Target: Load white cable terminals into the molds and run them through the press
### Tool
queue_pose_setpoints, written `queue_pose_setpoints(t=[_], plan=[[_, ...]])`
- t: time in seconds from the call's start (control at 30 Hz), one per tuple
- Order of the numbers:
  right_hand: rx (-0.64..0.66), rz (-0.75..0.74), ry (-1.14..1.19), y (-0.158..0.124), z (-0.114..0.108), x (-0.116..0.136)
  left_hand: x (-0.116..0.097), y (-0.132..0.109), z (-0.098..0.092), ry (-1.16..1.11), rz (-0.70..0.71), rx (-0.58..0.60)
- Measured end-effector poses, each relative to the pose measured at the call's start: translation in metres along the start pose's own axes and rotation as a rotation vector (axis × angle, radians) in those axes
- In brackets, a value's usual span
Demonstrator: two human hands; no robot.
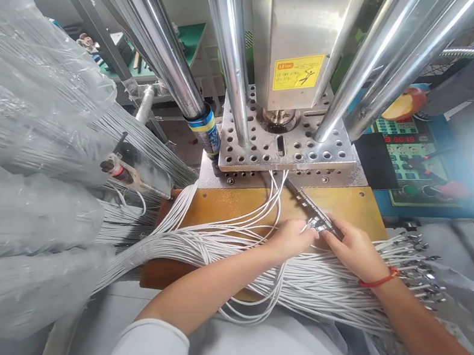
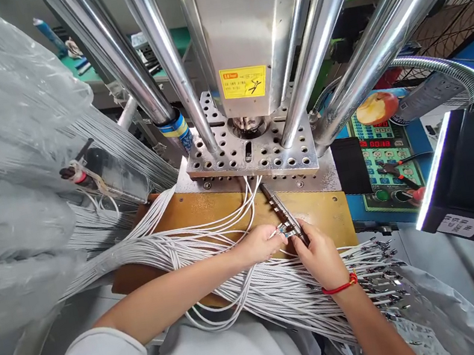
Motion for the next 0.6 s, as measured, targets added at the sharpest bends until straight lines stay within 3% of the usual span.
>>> queue_pose_setpoints(t=[0.2,0.4,0.6], plan=[[-0.010,-0.002,-0.004,-0.0012,0.0015,-0.0010,0.0001,-0.0005,0.0015,-0.022,-0.018,-0.008],[-0.017,0.005,-0.015,-0.0010,0.0013,-0.0028,0.0049,0.0002,0.0001,-0.015,0.062,0.010],[-0.036,-0.066,-0.076,-0.0025,0.0030,0.0006,0.0014,-0.0025,0.0020,0.038,0.053,-0.029]])
Point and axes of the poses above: each hand's wrist, its own y-axis towards the middle knuckle, its own z-axis out of the palm, x = y × z, the point moved 3 cm from there along y, towards the middle knuckle, and after that the axes turned 5 degrees about y, right-handed, at the moved point
